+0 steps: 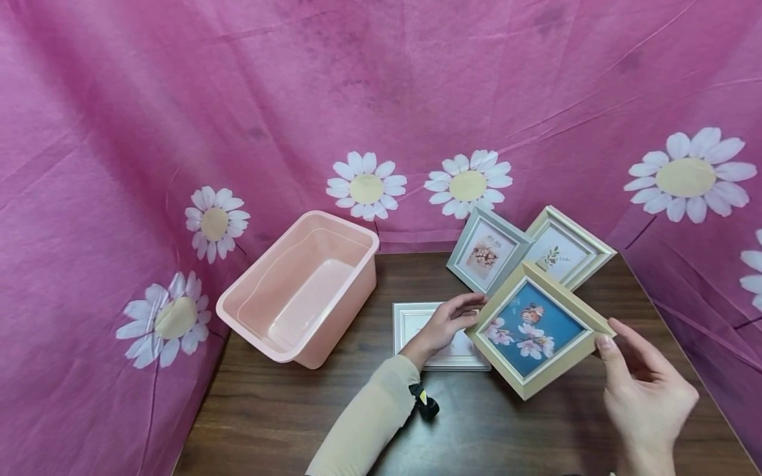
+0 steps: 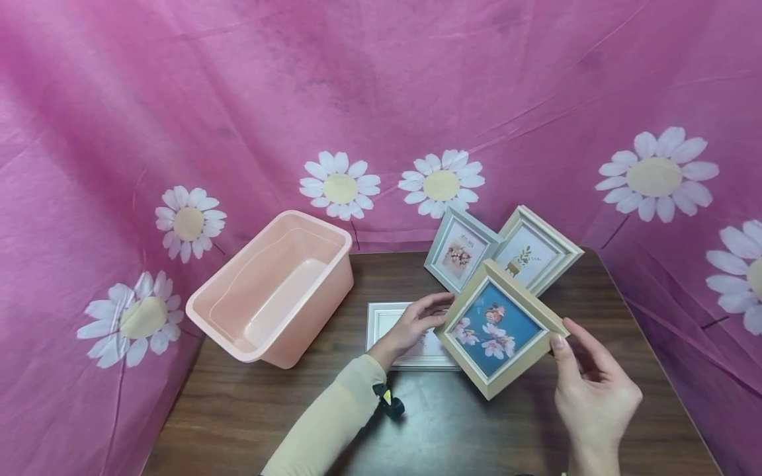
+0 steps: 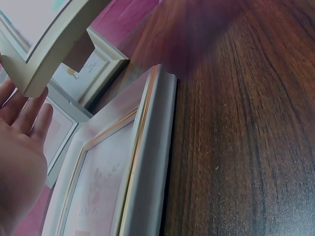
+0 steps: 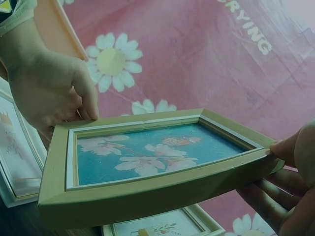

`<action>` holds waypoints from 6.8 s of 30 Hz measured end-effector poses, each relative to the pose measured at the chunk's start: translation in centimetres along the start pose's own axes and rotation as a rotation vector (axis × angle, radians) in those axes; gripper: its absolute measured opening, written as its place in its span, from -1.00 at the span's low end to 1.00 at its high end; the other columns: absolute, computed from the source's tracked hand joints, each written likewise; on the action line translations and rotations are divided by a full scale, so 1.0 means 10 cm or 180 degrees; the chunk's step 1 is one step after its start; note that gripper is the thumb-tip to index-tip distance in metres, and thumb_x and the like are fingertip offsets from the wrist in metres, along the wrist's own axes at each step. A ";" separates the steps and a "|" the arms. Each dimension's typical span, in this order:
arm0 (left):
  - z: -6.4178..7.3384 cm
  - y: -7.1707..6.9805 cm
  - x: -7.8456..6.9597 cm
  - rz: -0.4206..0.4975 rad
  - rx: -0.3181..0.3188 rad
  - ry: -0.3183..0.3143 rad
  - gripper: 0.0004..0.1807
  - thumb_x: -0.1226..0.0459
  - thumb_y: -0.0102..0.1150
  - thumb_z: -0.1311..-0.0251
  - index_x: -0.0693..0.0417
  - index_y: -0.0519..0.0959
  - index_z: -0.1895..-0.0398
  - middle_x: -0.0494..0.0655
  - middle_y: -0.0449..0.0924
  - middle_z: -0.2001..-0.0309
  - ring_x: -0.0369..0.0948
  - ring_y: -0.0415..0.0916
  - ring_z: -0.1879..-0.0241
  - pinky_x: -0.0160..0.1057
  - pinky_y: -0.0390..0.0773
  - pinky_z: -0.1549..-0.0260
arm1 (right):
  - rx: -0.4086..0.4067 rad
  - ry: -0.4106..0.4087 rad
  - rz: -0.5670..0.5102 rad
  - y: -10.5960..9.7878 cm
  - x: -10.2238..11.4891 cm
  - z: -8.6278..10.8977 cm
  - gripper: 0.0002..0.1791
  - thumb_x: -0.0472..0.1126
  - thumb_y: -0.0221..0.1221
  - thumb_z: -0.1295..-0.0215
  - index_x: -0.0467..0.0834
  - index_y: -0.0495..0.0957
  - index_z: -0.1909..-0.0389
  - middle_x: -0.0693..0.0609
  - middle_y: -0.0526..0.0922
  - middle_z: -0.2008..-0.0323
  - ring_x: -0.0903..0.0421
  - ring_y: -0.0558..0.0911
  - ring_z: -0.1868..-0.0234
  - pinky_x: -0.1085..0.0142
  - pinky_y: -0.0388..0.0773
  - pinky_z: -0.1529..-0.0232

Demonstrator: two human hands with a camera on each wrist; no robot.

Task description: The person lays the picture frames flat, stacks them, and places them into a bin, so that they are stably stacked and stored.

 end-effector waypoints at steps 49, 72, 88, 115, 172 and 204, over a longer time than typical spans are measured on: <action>0.25 -0.25 0.11 -0.0070 0.0064 -0.0103 -0.40 0.19 -0.04 -0.57 0.36 0.39 -0.54 0.41 0.47 -0.46 -0.45 0.49 -0.22 -0.42 0.45 -0.32 | -0.0011 0.0140 -0.0722 0.17 -0.03 0.03 -0.69 -0.57 0.37 -0.26 -0.62 0.67 0.00 0.27 0.85 0.42 0.43 0.76 0.49 0.64 0.61 0.43; 0.43 -0.41 0.12 0.0127 0.0118 -0.0148 -0.49 0.38 0.17 -0.52 0.52 0.43 -0.42 0.56 0.48 -0.37 -0.45 0.61 -0.13 -0.40 0.63 -0.20 | -0.0271 0.0180 -0.1500 0.15 -0.12 0.03 -0.67 -0.63 0.39 -0.18 -0.70 0.64 0.04 0.07 0.88 0.40 0.31 0.81 0.44 0.59 0.69 0.33; 0.47 -0.46 0.15 0.0113 0.0015 -0.0144 -0.59 0.52 0.17 -0.46 0.61 0.48 -0.29 0.65 0.50 -0.28 -0.51 0.64 -0.03 -0.45 0.67 -0.08 | -0.0298 0.0256 -0.1470 0.15 -0.14 0.02 -0.67 -0.61 0.40 -0.19 -0.70 0.64 0.04 0.05 0.88 0.42 0.31 0.81 0.45 0.59 0.68 0.35; 0.53 -0.56 0.00 0.0076 -0.0603 0.0361 -0.76 0.61 0.26 -0.35 0.70 0.58 0.00 0.74 0.60 0.07 -0.48 0.68 0.24 -0.49 0.70 0.18 | -0.0085 0.0557 -0.1466 0.19 -0.24 0.02 -0.63 -0.62 0.39 -0.20 -0.67 0.63 -0.04 0.03 0.86 0.44 0.28 0.77 0.52 0.59 0.62 0.47; 0.73 -0.82 0.01 0.0366 -0.1665 0.0336 -0.76 0.58 0.34 -0.32 0.70 0.65 0.06 0.42 0.79 0.24 -0.33 0.73 0.41 -0.37 0.71 0.48 | 0.0372 0.0339 -0.2066 0.41 -0.22 0.09 -0.66 -0.73 0.19 -0.30 -0.77 0.53 -0.08 -0.29 0.83 -0.02 0.09 0.87 0.02 0.40 0.76 -0.01; 0.92 -1.11 -0.13 0.0346 -0.2456 0.0796 -0.79 0.63 0.32 -0.25 0.74 0.64 0.12 0.55 0.71 0.14 -0.42 0.75 0.19 -0.49 0.73 0.13 | 0.0770 0.0012 -0.1123 0.58 -0.32 0.23 -0.72 -0.72 0.26 -0.26 -0.67 0.65 0.00 -0.10 0.87 -0.02 0.26 0.83 -0.04 0.53 0.71 -0.01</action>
Point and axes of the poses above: each hand's wrist, its own z-axis away from the middle knuckle, its own y-axis out of the palm, x = y × z, the point moved 9 cm from there along -z, towards the middle knuckle
